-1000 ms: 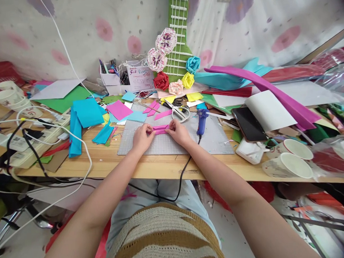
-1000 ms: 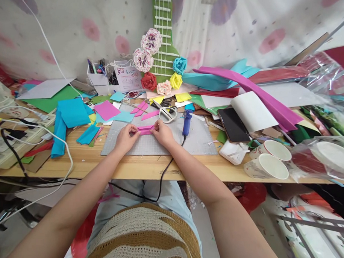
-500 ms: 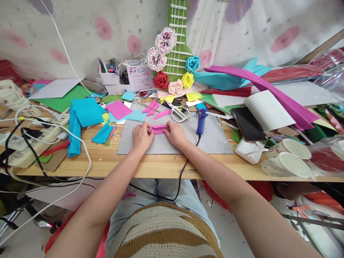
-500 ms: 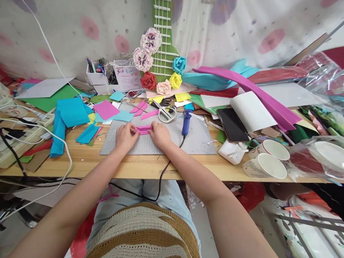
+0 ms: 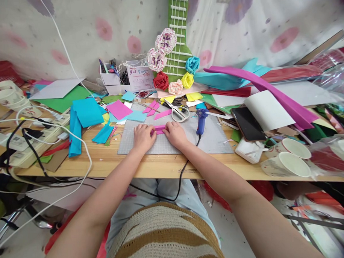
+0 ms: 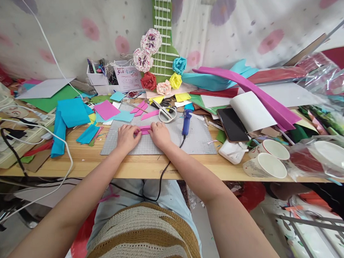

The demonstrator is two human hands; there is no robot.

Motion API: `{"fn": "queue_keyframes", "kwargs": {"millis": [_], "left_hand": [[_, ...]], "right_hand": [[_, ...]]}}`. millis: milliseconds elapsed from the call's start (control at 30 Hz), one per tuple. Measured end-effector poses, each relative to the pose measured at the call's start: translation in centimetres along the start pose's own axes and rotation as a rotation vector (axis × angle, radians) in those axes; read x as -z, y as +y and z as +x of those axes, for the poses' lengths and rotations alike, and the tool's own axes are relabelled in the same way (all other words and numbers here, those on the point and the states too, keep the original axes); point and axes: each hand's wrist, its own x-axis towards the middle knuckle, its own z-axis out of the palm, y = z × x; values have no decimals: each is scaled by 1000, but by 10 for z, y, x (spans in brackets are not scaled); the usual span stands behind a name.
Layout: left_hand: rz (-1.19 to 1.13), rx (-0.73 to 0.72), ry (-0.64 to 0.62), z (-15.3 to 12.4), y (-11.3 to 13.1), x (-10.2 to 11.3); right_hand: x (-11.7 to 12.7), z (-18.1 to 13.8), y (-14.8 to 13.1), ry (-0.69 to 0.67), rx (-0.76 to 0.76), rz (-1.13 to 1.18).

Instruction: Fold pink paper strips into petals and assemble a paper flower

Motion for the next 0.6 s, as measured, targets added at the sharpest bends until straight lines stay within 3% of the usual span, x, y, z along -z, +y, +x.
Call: {"fn": "queue_keyframes", "kwargs": {"millis": [233,600], "left_hand": [[-17,49,8,4,1,-4],[-128,185,-13,1,-4,-2]], "right_hand": [[2,-2,-3,153,69,33],[-3,-1,16,169,66,154]]}}
